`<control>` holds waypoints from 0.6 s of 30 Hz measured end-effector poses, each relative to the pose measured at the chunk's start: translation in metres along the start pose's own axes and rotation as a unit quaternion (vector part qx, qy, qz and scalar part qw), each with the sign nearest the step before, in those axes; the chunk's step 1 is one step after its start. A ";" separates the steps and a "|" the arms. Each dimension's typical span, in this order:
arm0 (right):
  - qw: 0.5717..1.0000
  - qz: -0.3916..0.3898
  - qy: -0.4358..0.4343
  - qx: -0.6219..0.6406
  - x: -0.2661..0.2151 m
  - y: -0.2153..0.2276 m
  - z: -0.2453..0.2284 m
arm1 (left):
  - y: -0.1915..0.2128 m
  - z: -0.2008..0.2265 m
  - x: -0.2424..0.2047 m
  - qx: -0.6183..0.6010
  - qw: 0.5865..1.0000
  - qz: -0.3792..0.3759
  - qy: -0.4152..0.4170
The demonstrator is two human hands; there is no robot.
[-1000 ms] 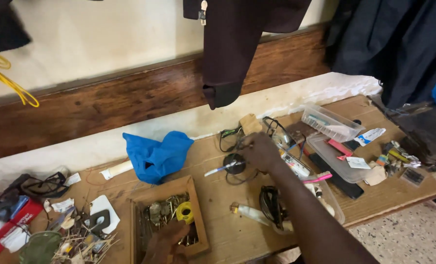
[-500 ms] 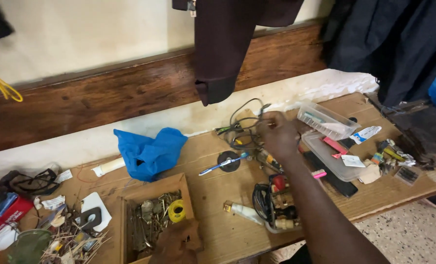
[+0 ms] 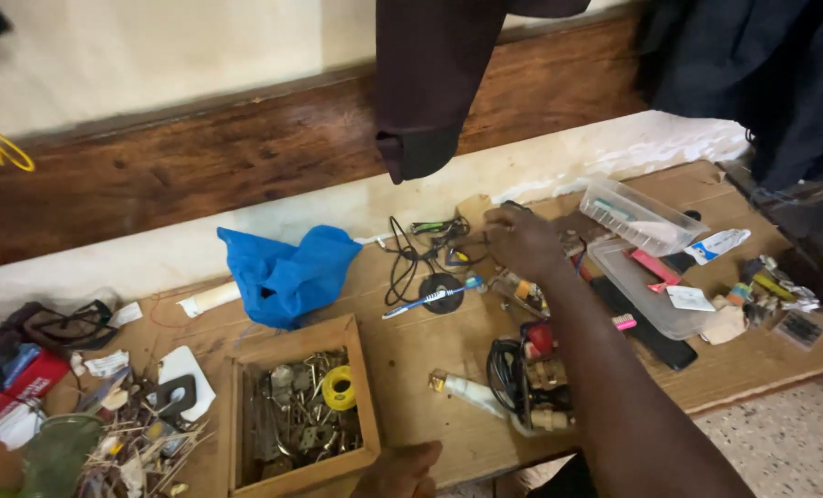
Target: Sorting through various small metal hardware and electronic components on a cluttered workbench.
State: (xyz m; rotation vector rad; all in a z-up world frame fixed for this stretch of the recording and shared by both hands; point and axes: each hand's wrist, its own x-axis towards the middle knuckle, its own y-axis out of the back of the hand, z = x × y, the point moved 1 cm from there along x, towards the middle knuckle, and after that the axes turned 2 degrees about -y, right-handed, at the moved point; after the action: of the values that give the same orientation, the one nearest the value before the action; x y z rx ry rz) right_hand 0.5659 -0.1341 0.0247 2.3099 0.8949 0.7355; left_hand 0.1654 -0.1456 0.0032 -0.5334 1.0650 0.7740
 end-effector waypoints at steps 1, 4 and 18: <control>0.995 0.000 -0.094 -0.018 -0.010 0.023 -0.020 | -0.004 0.008 -0.039 -0.026 0.998 -0.034 -0.039; 0.973 -0.055 -0.208 -0.088 -0.027 0.069 -0.067 | -0.021 0.018 -0.067 0.198 0.934 0.015 -0.296; 0.927 -0.246 -0.283 -0.026 -0.072 0.072 -0.042 | -0.056 0.028 -0.005 0.398 0.896 -0.175 -0.086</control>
State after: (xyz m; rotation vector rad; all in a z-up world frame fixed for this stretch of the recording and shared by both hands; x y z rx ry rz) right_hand 0.5232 -0.2190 0.0806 1.9506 1.0796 -0.1212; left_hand 0.2233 -0.1621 0.0208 0.0573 0.9818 0.0257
